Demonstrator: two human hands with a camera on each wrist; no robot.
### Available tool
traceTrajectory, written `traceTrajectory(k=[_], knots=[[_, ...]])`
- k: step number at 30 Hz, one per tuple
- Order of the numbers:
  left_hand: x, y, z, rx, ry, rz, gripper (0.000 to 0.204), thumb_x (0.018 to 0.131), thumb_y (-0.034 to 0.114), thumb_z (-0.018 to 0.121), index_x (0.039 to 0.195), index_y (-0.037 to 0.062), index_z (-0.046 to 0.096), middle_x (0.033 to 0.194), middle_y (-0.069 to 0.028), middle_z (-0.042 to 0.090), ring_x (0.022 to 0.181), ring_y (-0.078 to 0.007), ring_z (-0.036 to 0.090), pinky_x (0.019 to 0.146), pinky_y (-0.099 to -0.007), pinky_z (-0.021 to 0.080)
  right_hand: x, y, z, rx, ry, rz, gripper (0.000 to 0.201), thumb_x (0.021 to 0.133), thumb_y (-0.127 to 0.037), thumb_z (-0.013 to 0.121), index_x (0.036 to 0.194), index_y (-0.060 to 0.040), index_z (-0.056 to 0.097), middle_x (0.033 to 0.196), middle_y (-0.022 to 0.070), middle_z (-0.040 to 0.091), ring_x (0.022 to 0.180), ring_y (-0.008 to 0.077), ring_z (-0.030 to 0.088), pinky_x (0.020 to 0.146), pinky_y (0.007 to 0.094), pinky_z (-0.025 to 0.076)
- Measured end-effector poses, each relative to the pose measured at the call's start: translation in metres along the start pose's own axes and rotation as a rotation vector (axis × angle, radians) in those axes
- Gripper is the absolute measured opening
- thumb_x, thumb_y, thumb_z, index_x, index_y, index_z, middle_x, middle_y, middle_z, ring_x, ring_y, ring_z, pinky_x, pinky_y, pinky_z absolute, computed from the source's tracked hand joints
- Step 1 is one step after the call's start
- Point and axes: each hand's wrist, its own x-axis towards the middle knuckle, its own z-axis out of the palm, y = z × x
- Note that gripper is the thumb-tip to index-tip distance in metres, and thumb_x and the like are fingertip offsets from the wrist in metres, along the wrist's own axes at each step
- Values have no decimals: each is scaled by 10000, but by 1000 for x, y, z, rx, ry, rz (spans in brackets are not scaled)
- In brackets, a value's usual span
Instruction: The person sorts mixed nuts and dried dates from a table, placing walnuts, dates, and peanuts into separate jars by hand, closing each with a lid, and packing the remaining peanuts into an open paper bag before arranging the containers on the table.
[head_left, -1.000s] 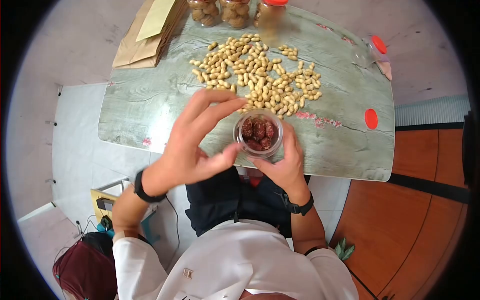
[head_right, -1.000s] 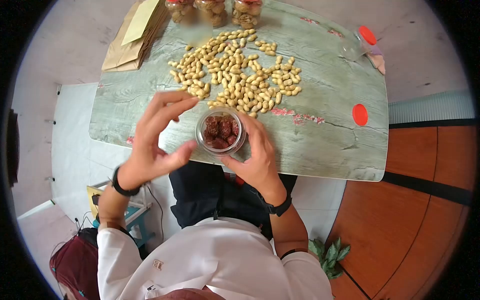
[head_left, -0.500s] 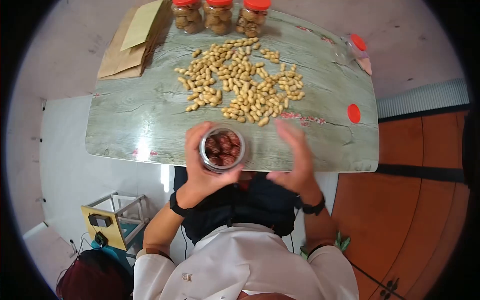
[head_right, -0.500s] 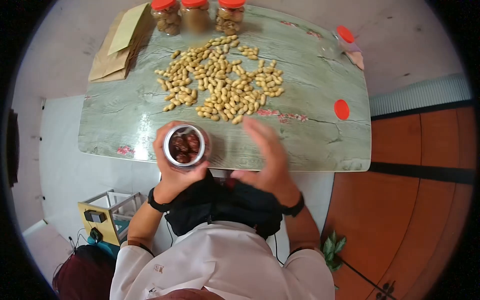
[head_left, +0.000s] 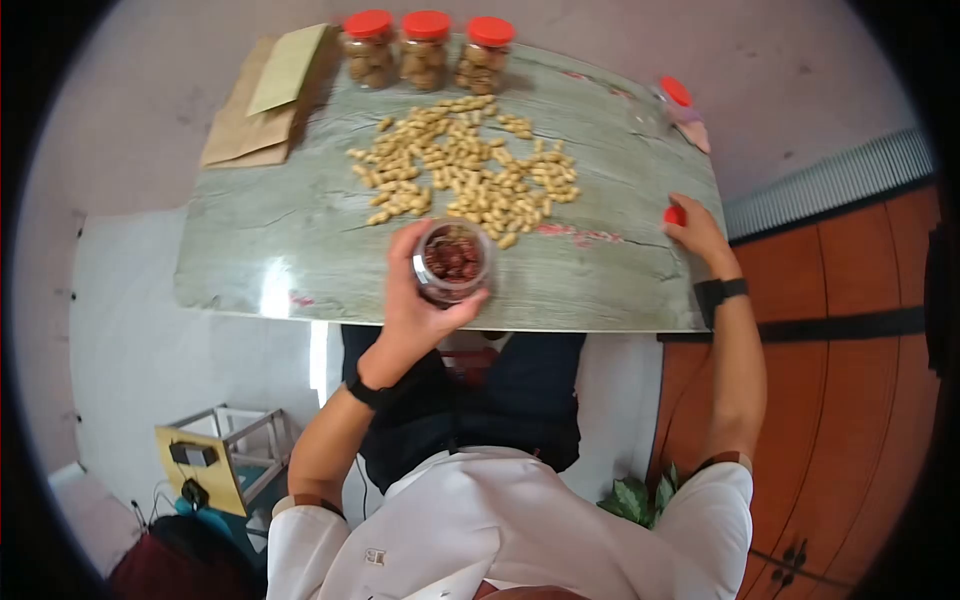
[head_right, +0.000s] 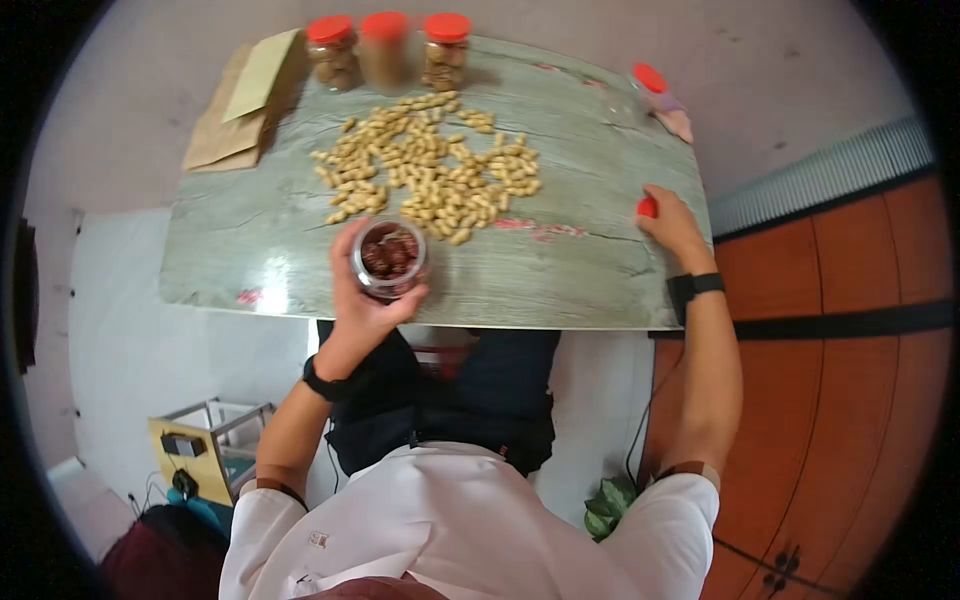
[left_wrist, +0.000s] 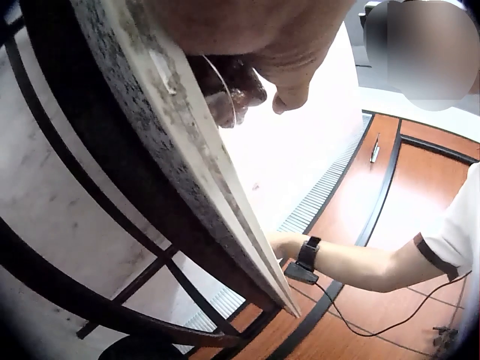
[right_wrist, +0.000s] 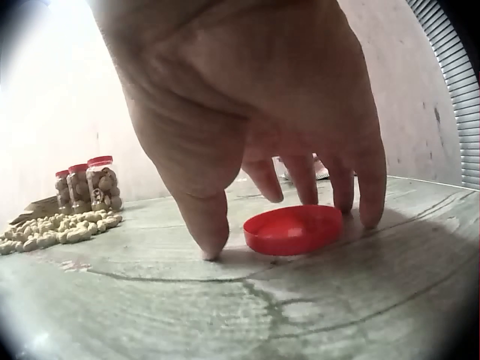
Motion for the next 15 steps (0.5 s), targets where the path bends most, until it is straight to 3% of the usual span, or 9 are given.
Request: traceTrajectory(k=[1, 3, 6, 7, 8, 10, 14, 15], knots=[[0, -2, 1, -20, 1, -10, 999, 676, 149, 949, 1488, 30, 380, 1384, -164, 483, 1255, -287, 570, 1061, -381, 487, 5, -11, 1, 10, 0, -26, 668, 772, -232, 824, 1369, -21, 611, 1325, 253, 634, 1226, 395, 611, 1058, 447, 485], [2, 0, 2, 11, 9, 17, 999, 675, 150, 950, 1487, 31, 380, 1380, -169, 487, 1247, -294, 579, 1055, -387, 495, 3, -27, -14, -113, -87, 98, 564, 780, -243, 811, 1291, -43, 680, 1228, 234, 684, 1157, 381, 654, 1013, 450, 514], [2, -2, 0, 35, -32, 17, 1059, 708, 153, 945, 1526, 21, 286, 1400, -149, 501, 1299, -242, 559, 1109, -378, 466, -7, -73, -26, -43, 48, -60, 536, 775, -249, 811, 1251, -30, 699, 1169, 229, 698, 1082, 397, 676, 973, 445, 534], [2, -1, 0, 29, -32, 19, 1057, 706, 153, 945, 1525, 21, 290, 1397, -149, 504, 1299, -243, 559, 1109, -378, 467, -8, -95, -31, 63, 54, -71, 504, 793, -199, 820, 1252, -33, 697, 1179, 187, 698, 1056, 330, 699, 963, 410, 545], [2, -1, 1, 24, -34, 19, 1056, 704, 152, 946, 1524, 21, 294, 1394, -149, 508, 1299, -243, 560, 1109, -378, 467, -9, -121, -37, 60, 49, -83, 504, 793, -199, 820, 1252, -33, 697, 1179, 187, 698, 1056, 330, 699, 963, 410, 545], [4, 5, -1, 45, -26, 11, 1056, 696, 159, 954, 1521, 17, 311, 1396, -153, 508, 1300, -252, 562, 1105, -381, 471, -17, -177, -48, 544, -20, -96, 453, 823, -130, 822, 1248, -31, 698, 1161, 118, 694, 1080, 234, 696, 987, 364, 544], [6, 5, 0, 103, -33, 74, 1059, 687, 170, 966, 1520, 3, 333, 1417, -166, 498, 1297, -265, 569, 1094, -388, 481, -30, -250, -56, 858, -123, -264, 495, 820, -58, 834, 1283, -36, 659, 1223, 84, 654, 1164, 183, 656, 1035, 344, 523], [6, 6, -1, 100, -35, 72, 1062, 687, 171, 966, 1523, 7, 332, 1421, -166, 495, 1297, -267, 570, 1094, -388, 480, -32, -264, -54, 945, -90, -393, 511, 798, -44, 849, 1264, -38, 638, 1258, 97, 635, 1188, 195, 647, 1051, 348, 514]])
